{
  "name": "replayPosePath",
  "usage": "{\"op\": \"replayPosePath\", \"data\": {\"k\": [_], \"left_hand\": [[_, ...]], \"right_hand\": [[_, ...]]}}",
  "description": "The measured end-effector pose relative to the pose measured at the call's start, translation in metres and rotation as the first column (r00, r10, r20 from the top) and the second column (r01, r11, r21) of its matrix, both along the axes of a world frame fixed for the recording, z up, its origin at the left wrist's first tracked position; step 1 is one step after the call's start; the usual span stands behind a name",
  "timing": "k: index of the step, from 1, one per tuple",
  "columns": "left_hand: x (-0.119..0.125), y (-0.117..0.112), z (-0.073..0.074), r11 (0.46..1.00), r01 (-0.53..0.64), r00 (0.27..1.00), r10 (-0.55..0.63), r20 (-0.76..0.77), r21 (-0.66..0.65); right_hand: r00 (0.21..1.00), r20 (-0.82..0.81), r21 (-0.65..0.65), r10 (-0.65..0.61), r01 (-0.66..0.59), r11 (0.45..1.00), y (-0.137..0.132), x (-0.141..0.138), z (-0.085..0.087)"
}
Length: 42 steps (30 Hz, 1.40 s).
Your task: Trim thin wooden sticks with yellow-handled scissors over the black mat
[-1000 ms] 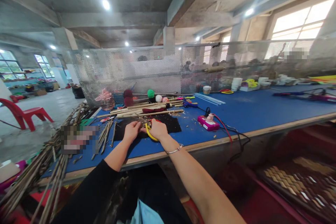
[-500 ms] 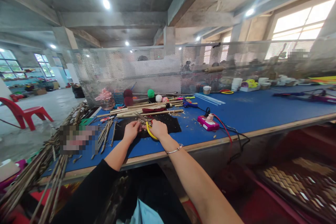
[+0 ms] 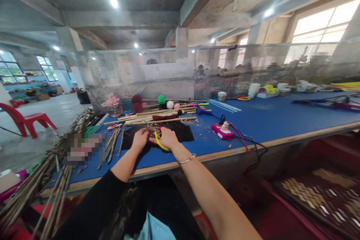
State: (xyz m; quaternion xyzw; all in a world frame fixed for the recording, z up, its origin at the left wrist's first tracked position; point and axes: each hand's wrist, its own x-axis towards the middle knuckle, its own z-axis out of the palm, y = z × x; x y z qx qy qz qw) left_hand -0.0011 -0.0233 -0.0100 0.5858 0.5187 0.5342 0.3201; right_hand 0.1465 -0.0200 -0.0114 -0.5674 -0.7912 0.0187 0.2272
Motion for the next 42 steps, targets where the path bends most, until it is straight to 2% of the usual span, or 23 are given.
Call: {"op": "replayPosePath", "data": {"k": [6,10,17,22,24,26,29,31,34,37,42], "left_hand": [[-0.002,0.002,-0.002,0.997,-0.029,0.991,0.038,-0.131,0.07],[-0.004,0.005,-0.006,0.992,-0.089,0.98,0.103,-0.167,0.09],[-0.003,0.002,-0.004,0.995,-0.073,0.994,0.078,-0.078,0.061],[0.0,0.006,-0.008,1.0,-0.005,0.992,0.009,0.125,-0.028],[0.0,0.008,-0.01,0.999,0.016,0.988,-0.01,0.153,-0.035],[-0.001,0.009,-0.01,1.0,0.002,0.997,0.0,0.077,-0.016],[-0.003,0.006,-0.007,0.997,-0.061,0.99,0.067,-0.121,0.054],[-0.003,0.003,-0.004,0.996,-0.071,0.981,0.08,-0.177,0.061],[-0.001,0.001,-0.003,0.999,-0.049,0.992,0.049,-0.113,0.003],[0.0,0.004,-0.007,0.999,-0.014,1.0,0.015,0.027,-0.047],[0.0,0.013,-0.015,0.998,0.012,0.974,0.004,0.225,-0.067]], "right_hand": [[1.0,0.022,0.004,0.012,-0.012,1.0,-0.003,-0.001,0.003],[0.998,0.041,-0.03,-0.037,0.038,0.999,-0.005,-0.002,0.006],[0.993,0.061,-0.091,-0.103,0.109,0.99,-0.012,-0.004,0.016],[0.991,0.071,-0.095,-0.112,0.119,0.988,-0.013,-0.002,0.017],[0.991,0.074,-0.086,-0.113,0.119,0.989,-0.013,-0.001,0.016],[0.991,0.074,-0.069,-0.114,0.12,0.99,-0.012,-0.001,0.014],[0.991,0.067,-0.031,-0.119,0.121,0.992,-0.011,-0.001,0.012],[0.99,0.069,-0.021,-0.12,0.122,0.992,-0.01,-0.001,0.012],[0.989,0.084,-0.054,-0.122,0.127,0.99,-0.01,-0.001,0.013],[0.988,0.085,-0.091,-0.128,0.135,0.987,-0.008,0.0,0.014],[0.981,0.031,-0.074,-0.191,0.193,0.978,-0.006,0.001,0.012]]}}
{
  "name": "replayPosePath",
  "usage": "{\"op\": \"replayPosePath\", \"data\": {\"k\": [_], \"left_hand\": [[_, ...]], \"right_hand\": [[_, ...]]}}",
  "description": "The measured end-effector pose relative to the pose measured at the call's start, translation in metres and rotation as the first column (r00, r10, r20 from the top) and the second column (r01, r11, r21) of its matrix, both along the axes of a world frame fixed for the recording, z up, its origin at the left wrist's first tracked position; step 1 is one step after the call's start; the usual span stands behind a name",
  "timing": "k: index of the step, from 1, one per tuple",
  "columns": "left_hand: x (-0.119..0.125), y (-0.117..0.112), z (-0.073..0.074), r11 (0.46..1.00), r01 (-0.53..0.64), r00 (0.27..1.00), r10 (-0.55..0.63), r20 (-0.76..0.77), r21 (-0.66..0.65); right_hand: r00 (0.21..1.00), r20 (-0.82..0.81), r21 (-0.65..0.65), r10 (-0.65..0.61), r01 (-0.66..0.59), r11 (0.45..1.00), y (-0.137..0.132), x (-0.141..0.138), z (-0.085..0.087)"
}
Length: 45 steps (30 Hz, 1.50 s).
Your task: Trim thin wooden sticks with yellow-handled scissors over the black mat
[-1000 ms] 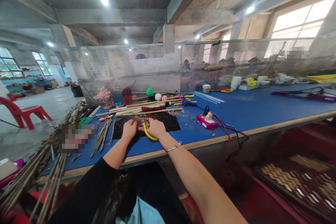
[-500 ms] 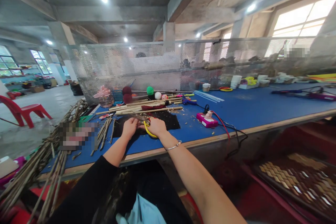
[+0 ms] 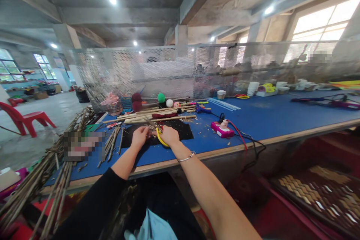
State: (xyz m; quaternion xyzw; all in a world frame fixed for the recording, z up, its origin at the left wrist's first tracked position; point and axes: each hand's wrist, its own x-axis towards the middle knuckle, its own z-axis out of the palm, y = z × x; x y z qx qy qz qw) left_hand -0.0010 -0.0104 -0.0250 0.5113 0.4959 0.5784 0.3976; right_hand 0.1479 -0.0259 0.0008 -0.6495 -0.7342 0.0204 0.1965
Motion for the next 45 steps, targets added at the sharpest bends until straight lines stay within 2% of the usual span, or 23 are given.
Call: {"op": "replayPosePath", "data": {"k": [4,10,13,16,19,24,31,38,42,45], "left_hand": [[-0.001,0.002,-0.001,1.0,-0.005,1.0,0.005,0.009,0.008],[-0.002,-0.002,0.004,0.997,-0.072,0.997,0.072,-0.01,0.005],[-0.004,-0.006,0.007,0.992,-0.117,0.978,0.123,-0.165,0.046],[-0.005,-0.009,0.009,0.979,-0.165,0.909,0.199,-0.367,0.122],[-0.006,-0.012,0.01,0.966,-0.167,0.859,0.242,-0.452,0.2],[-0.004,-0.014,0.013,0.955,-0.14,0.858,0.248,-0.449,0.26],[-0.002,-0.017,0.018,0.959,-0.157,0.824,0.258,-0.504,0.235],[-0.003,-0.017,0.017,0.961,-0.128,0.841,0.235,-0.487,0.244],[-0.006,-0.016,0.017,0.969,-0.124,0.812,0.222,-0.54,0.213],[-0.007,-0.015,0.015,0.982,-0.111,0.773,0.183,-0.608,0.154]], "right_hand": [[1.0,-0.011,0.009,-0.025,0.025,1.0,0.0,0.0,0.0],[0.996,-0.024,-0.007,0.089,-0.089,0.996,-0.002,0.0,-0.002],[0.991,-0.032,0.001,0.133,-0.133,0.991,-0.001,0.0,-0.003],[0.988,-0.024,0.001,0.153,-0.153,0.988,-0.002,0.0,-0.003],[0.989,-0.013,-0.022,0.145,-0.145,0.989,-0.002,0.0,-0.001],[0.993,-0.017,-0.044,0.115,-0.116,0.992,-0.003,0.0,0.001],[0.988,-0.013,0.039,0.156,-0.155,0.987,-0.001,0.0,-0.004],[0.993,0.046,-0.038,0.11,-0.108,0.993,-0.003,-0.001,0.003],[0.989,0.048,-0.053,0.142,-0.14,0.989,-0.001,0.0,0.003],[0.983,0.028,-0.136,0.179,-0.174,0.975,0.005,0.005,0.005]]}}
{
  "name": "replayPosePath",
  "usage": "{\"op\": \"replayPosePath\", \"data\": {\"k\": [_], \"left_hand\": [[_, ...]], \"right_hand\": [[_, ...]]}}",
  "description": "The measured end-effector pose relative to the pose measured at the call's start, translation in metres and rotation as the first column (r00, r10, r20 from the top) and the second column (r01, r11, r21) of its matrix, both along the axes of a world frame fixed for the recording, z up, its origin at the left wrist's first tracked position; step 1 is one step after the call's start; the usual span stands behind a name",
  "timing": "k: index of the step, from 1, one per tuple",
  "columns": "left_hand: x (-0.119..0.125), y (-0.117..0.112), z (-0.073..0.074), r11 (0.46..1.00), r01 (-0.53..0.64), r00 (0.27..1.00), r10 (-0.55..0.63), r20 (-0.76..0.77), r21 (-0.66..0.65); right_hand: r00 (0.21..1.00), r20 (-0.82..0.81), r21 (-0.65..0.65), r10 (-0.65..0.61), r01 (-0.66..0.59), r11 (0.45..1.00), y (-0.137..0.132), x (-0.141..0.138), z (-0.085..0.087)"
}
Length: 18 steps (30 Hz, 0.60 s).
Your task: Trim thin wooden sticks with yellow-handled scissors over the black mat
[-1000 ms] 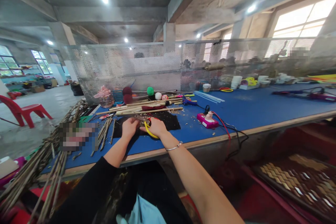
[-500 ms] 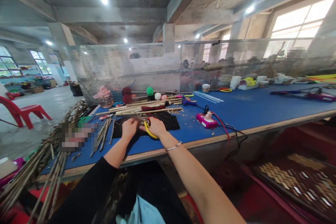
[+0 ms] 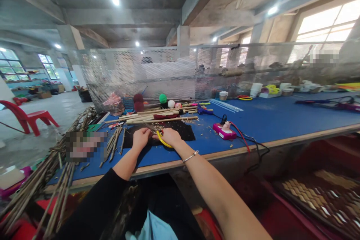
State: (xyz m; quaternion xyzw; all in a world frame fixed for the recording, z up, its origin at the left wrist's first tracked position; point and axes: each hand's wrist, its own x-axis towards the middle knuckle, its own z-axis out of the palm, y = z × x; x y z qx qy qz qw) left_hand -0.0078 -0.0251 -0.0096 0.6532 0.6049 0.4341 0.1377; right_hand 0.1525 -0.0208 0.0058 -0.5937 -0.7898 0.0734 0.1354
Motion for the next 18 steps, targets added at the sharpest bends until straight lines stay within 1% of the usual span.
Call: {"op": "replayPosePath", "data": {"k": [3,5,7,9,11,12,13,15,16,18], "left_hand": [[0.001,0.001,-0.003,0.998,-0.002,0.999,-0.001,-0.054,-0.06],[0.001,0.005,-0.003,0.992,0.014,0.999,-0.02,-0.049,-0.128],[-0.001,0.012,-0.001,0.973,0.059,0.997,-0.068,-0.036,-0.222],[-0.008,0.022,0.007,0.947,0.097,0.992,-0.115,-0.041,-0.307],[-0.019,0.035,0.019,0.932,0.09,0.991,-0.117,-0.057,-0.35],[-0.027,0.042,0.026,0.919,0.064,0.992,-0.101,-0.077,-0.389],[-0.034,0.049,0.033,0.908,0.035,0.99,-0.089,-0.111,-0.417],[-0.047,0.062,0.044,0.897,-0.035,0.962,-0.089,-0.258,-0.44],[-0.052,0.067,0.047,0.902,-0.051,0.929,-0.114,-0.351,-0.428],[-0.057,0.078,0.048,0.929,-0.071,0.857,-0.129,-0.499,-0.363]], "right_hand": [[0.999,-0.005,-0.105,0.044,-0.045,0.993,0.009,0.007,0.005],[0.994,-0.02,-0.114,0.105,-0.107,0.988,0.015,0.012,0.011],[0.982,-0.067,-0.078,0.174,-0.179,0.981,0.02,0.018,0.019],[0.967,-0.138,-0.022,0.215,-0.22,0.975,0.024,0.024,0.026],[0.946,-0.205,0.041,0.25,-0.247,0.968,0.029,0.031,0.032],[0.931,-0.23,0.072,0.282,-0.273,0.959,0.032,0.035,0.033],[0.917,-0.245,0.099,0.314,-0.299,0.949,0.036,0.038,0.034],[0.919,-0.241,0.124,0.311,-0.288,0.949,0.047,0.046,0.032],[0.928,-0.243,0.131,0.283,-0.258,0.957,0.054,0.049,0.029],[0.936,-0.25,0.155,0.248,-0.214,0.964,0.07,0.054,0.022]]}}
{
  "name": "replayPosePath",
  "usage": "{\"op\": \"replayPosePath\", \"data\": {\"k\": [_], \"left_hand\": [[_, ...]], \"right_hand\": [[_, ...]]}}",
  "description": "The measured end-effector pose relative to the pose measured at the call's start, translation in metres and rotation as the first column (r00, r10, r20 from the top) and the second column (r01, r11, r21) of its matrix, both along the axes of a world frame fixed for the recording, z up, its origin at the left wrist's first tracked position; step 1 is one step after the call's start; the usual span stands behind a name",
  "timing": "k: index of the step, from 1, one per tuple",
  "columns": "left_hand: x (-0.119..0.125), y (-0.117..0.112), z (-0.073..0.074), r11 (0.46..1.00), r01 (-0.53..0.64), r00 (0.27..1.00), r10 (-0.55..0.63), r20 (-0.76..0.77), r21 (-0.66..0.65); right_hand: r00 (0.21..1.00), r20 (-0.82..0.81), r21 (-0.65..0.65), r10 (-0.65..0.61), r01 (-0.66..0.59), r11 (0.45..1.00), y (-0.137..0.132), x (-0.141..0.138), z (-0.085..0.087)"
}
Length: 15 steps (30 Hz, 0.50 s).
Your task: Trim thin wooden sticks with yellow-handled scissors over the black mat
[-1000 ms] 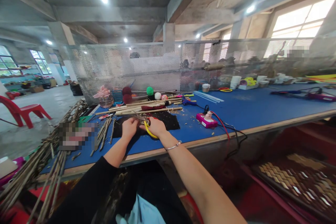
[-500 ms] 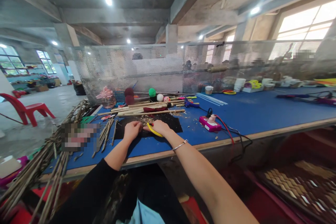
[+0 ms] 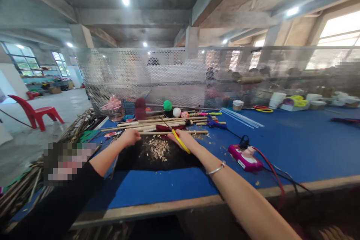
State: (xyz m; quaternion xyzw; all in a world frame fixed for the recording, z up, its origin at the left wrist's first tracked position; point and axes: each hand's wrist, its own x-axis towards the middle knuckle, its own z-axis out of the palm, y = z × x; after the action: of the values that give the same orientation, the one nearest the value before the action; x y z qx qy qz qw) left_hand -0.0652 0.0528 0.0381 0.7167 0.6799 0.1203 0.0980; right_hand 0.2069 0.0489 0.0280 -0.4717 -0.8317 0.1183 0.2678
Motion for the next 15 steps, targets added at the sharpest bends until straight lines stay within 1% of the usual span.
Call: {"op": "replayPosePath", "data": {"k": [1,3,5,8,11,13,15], "left_hand": [[0.0,0.005,-0.002,0.999,0.021,0.999,-0.019,-0.051,0.029],[0.004,0.015,-0.009,0.997,0.052,0.993,-0.046,-0.108,0.048],[0.01,0.024,-0.018,0.996,0.075,0.989,-0.068,-0.134,0.053],[0.02,0.033,-0.028,0.992,0.108,0.986,-0.1,-0.135,0.059],[0.029,0.035,-0.036,0.98,0.155,0.986,-0.147,-0.073,0.126],[0.036,0.034,-0.039,0.963,0.182,0.983,-0.186,0.002,0.197],[0.043,0.033,-0.041,0.953,0.22,0.966,-0.243,0.092,0.208]], "right_hand": [[1.0,0.002,0.003,-0.017,0.017,1.0,0.009,0.002,-0.004],[0.999,0.011,0.0,-0.038,0.038,0.999,0.024,0.005,-0.011],[0.998,0.025,-0.004,-0.05,0.05,0.999,0.035,0.007,-0.018],[0.994,0.046,0.012,-0.096,0.096,0.995,0.041,0.008,-0.028],[0.988,0.036,0.047,-0.15,0.149,0.988,0.039,0.009,-0.036],[0.991,-0.003,0.054,-0.137,0.137,0.989,0.035,0.01,-0.039],[0.99,-0.038,0.044,-0.135,0.137,0.99,0.032,0.012,-0.042]]}}
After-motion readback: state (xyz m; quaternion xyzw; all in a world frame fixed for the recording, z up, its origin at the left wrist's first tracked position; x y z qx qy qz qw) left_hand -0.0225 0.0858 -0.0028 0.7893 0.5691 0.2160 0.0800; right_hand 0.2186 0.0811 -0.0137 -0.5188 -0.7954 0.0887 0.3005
